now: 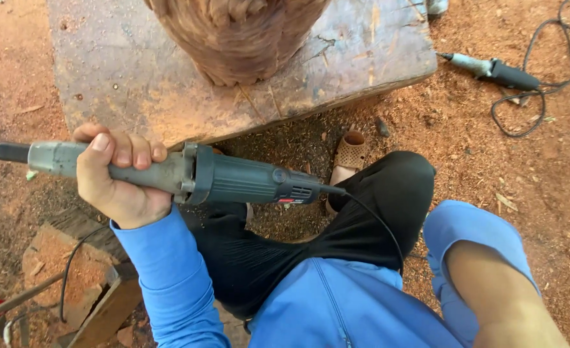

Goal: Using a power carving tool to refine the details of a large wooden sculpture

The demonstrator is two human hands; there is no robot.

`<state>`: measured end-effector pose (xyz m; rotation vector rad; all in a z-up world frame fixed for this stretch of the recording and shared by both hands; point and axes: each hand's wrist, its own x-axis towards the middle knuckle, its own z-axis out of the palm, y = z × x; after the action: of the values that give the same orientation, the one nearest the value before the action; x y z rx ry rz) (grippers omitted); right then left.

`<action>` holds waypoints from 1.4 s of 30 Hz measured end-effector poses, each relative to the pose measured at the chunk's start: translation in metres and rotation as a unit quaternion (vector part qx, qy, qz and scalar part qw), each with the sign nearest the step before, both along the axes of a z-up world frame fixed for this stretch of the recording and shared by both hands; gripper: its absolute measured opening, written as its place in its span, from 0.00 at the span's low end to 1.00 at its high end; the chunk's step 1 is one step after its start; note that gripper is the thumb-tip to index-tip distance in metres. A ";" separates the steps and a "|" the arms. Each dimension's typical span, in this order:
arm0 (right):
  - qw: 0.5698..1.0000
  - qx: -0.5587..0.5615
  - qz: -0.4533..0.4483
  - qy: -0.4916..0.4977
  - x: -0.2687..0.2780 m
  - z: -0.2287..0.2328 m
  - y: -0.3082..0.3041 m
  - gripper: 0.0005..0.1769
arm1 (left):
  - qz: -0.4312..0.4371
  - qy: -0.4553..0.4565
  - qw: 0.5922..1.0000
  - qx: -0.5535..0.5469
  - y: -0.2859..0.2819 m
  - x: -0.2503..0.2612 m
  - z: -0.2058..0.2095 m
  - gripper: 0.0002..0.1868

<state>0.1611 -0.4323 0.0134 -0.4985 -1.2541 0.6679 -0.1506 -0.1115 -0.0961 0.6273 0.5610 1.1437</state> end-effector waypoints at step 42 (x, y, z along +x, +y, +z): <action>0.942 -0.328 0.058 0.031 -0.098 -0.090 0.011 0.64 | -0.253 -0.144 0.956 -0.024 -0.019 0.119 0.077 0.07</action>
<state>0.0636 -0.4211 -0.0769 -0.9467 -0.9862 1.2030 -0.0317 -0.1309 -0.0189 0.5095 0.1590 0.7154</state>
